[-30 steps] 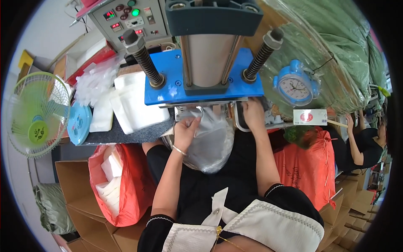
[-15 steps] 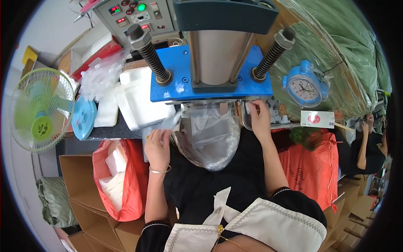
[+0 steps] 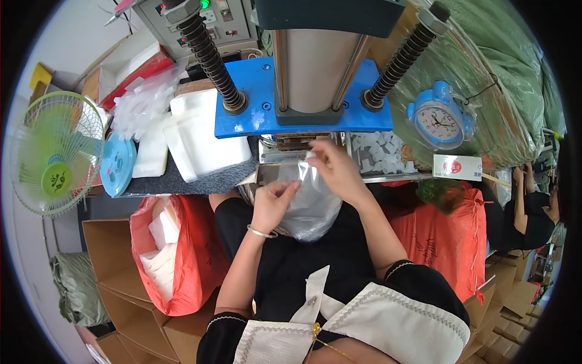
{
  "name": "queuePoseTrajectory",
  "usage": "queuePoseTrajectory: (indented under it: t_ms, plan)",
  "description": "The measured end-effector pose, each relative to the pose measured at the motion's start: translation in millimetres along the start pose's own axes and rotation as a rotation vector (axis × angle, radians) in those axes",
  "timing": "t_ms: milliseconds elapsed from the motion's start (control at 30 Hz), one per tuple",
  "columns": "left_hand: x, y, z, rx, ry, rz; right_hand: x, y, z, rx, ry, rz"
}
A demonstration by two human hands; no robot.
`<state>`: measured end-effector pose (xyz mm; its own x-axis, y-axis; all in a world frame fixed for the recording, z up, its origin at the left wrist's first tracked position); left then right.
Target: The person operates a heat-sealing machine to package items into plastic bags.
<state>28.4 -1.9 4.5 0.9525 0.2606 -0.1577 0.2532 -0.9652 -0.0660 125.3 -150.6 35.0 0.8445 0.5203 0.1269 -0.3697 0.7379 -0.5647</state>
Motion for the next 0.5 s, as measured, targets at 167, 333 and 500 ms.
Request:
queuePoseTrajectory:
  t_ms: [167, 333, 500]
  plan:
    - [47.1, -8.6, 26.5, -0.05, -0.099, -0.045, -2.9, -47.0, -30.1, -0.572, 0.041, -0.469]
    - [39.5, -26.5, -13.1, 0.831, 0.073, -0.182, 1.0, -31.7, -65.5, -0.749, 0.05, -0.268]
    - [26.8, -79.9, -0.2, 1.23, 0.505, -0.533, 0.9, -41.1, -62.3, -0.465, 0.175, -0.375]
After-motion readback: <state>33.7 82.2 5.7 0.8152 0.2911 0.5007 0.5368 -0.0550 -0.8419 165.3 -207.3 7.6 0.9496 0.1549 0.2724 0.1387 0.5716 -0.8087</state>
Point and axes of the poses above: each hand's wrist, its own x-axis towards the middle knuckle, its own y-axis out of the palm, z = x × y, the point moved 2 cm from there along x, towards the middle knuckle, and after that the axes turned 5 degrees about -x, right-handed, at the moved point
